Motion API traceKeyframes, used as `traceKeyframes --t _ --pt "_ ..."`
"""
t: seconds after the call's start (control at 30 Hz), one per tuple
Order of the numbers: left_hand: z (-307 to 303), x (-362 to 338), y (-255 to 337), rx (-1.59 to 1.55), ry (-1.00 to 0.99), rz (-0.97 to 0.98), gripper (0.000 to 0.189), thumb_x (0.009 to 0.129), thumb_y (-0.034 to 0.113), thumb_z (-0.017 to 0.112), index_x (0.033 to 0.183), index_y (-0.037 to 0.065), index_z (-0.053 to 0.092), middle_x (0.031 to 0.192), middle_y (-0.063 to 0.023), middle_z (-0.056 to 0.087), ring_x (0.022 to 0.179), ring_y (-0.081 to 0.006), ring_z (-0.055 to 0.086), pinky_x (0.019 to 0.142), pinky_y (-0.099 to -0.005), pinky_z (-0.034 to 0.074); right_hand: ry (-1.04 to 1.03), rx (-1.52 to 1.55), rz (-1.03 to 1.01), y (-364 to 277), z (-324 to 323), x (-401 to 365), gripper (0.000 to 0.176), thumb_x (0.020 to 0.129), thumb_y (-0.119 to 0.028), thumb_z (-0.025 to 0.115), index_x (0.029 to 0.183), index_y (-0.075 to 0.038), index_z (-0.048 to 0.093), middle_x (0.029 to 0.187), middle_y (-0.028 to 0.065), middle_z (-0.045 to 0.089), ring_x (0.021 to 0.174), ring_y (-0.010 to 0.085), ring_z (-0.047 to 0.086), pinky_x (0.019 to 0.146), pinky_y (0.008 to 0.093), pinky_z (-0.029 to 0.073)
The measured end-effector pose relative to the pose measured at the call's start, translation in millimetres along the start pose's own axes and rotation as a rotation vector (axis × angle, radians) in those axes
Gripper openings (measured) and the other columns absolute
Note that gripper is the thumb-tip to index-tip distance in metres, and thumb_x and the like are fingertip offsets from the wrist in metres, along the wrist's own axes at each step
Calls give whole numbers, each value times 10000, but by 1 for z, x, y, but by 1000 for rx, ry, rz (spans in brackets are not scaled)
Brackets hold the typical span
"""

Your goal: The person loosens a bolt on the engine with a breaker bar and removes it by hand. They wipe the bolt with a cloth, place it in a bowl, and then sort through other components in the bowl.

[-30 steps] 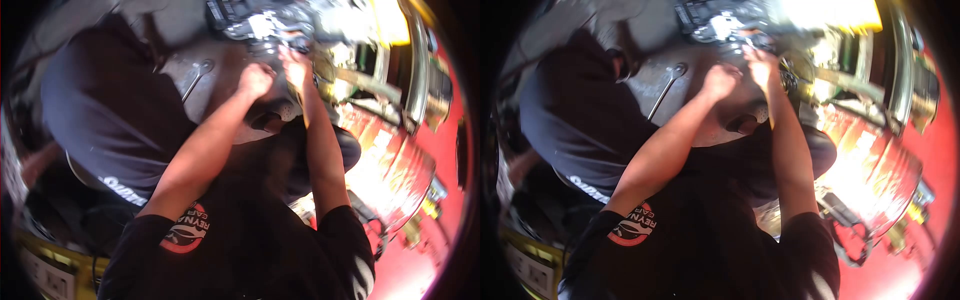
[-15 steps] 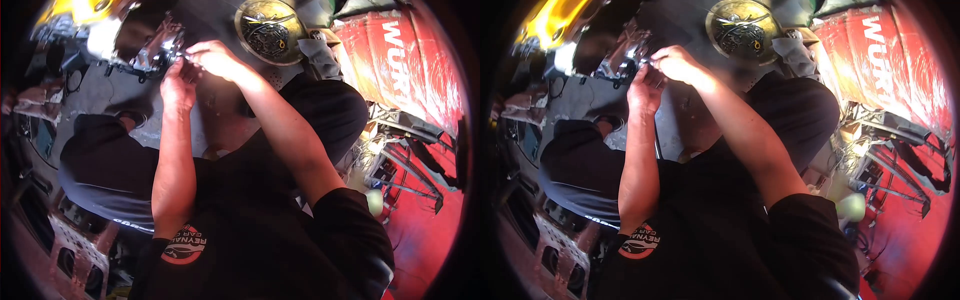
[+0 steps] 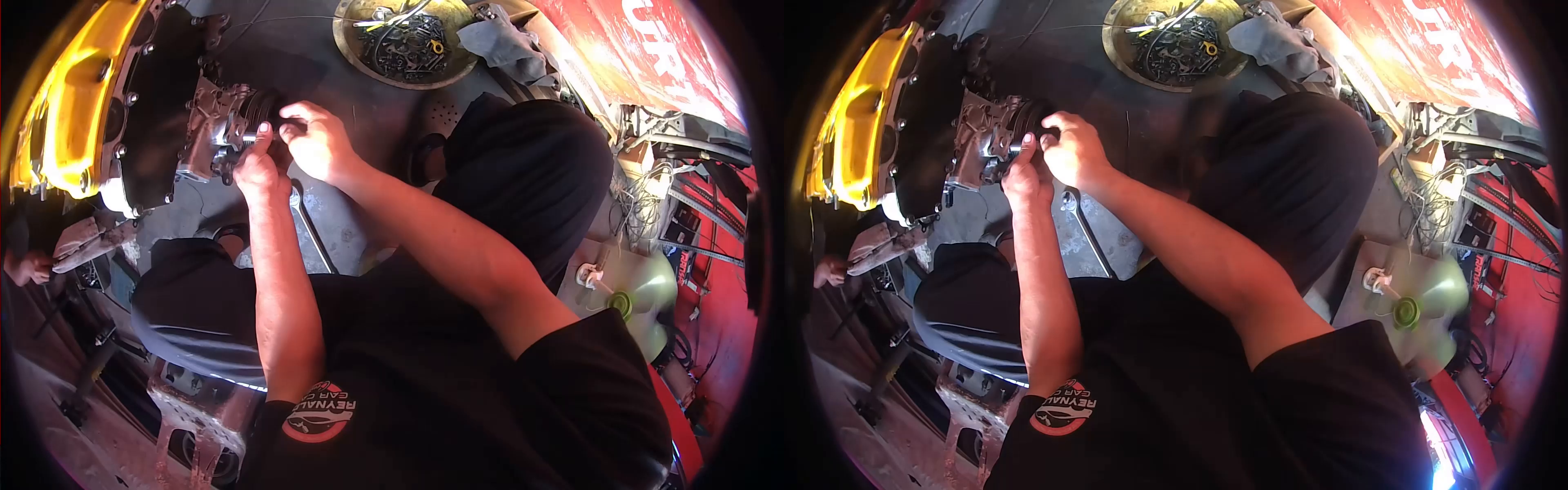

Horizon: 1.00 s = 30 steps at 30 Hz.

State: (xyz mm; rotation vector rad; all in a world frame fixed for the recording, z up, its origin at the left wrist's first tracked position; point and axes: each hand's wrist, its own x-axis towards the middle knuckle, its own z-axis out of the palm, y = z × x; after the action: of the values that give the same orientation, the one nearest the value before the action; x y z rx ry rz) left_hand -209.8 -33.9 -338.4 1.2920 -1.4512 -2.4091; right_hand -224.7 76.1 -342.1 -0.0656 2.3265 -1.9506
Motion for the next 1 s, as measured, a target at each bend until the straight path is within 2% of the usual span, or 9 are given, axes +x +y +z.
traceKeyframes --t 0.17,0.2,0.3,0.47,0.57,0.7,0.73,0.87,1.0 --pt "-13 12 -11 -276 -225 14 252 911 191 657 1046 -15 600 936 -138 653 803 -266 642 726 -404 552 -303 569 786 -16 -31 -10 452 980 -368 534 927 73 619 797 222 663 620 271 665 519 378 526" --pt "-23 7 -3 -293 -576 -126 274 926 233 633 1070 2 600 1000 -141 652 924 -287 626 835 -417 518 -265 625 708 -19 -30 -9 466 984 -390 526 892 59 610 730 163 643 551 207 621 435 348 475" --pt "-24 26 -17 -352 -474 -79 360 949 360 571 1113 41 591 1004 -114 622 784 -247 556 658 -431 470 -237 837 820 -4 -29 6 480 977 -395 543 947 79 616 672 143 625 552 202 614 438 334 467" --pt "-7 -2 -11 -174 -148 -80 309 942 242 623 1081 -29 574 998 -142 644 945 -240 625 831 -372 519 -78 349 268 17 -8 -2 135 859 8 630 991 13 656 836 112 633 575 157 573 516 269 455" --pt "-1 -11 -9 -23 -75 18 204 912 199 669 989 19 609 866 -75 646 762 -179 631 672 -341 522 27 130 -380 16 -14 -14 203 776 57 615 971 15 656 939 133 635 641 199 608 578 291 494" --pt "-15 3 -6 -21 -104 3 154 884 112 687 966 5 614 865 -93 647 754 -180 636 675 -315 543 24 101 -226 2 -10 -30 254 721 69 622 962 -3 656 1003 148 630 787 219 655 676 338 522" --pt "-14 1 -4 -29 -143 9 136 897 91 656 984 -4 613 883 -111 648 772 -217 642 697 -347 547 187 173 -283 -2 -5 -25 171 832 -61 651 969 38 632 896 152 637 671 199 662 580 316 525" --pt "-14 -8 -6 -210 -272 -33 199 924 133 620 1072 3 604 946 -134 651 824 -279 634 699 -433 536 -261 503 735 -24 -39 -12 397 956 -311 589 907 82 588 687 169 634 561 240 651 493 335 521" --pt "-23 -7 -1 -235 -537 -151 225 922 163 631 1094 23 595 959 -122 649 819 -261 623 676 -413 521 -150 624 688 -14 -21 -13 262 939 -209 603 876 45 610 716 144 644 542 231 634 464 339 497"
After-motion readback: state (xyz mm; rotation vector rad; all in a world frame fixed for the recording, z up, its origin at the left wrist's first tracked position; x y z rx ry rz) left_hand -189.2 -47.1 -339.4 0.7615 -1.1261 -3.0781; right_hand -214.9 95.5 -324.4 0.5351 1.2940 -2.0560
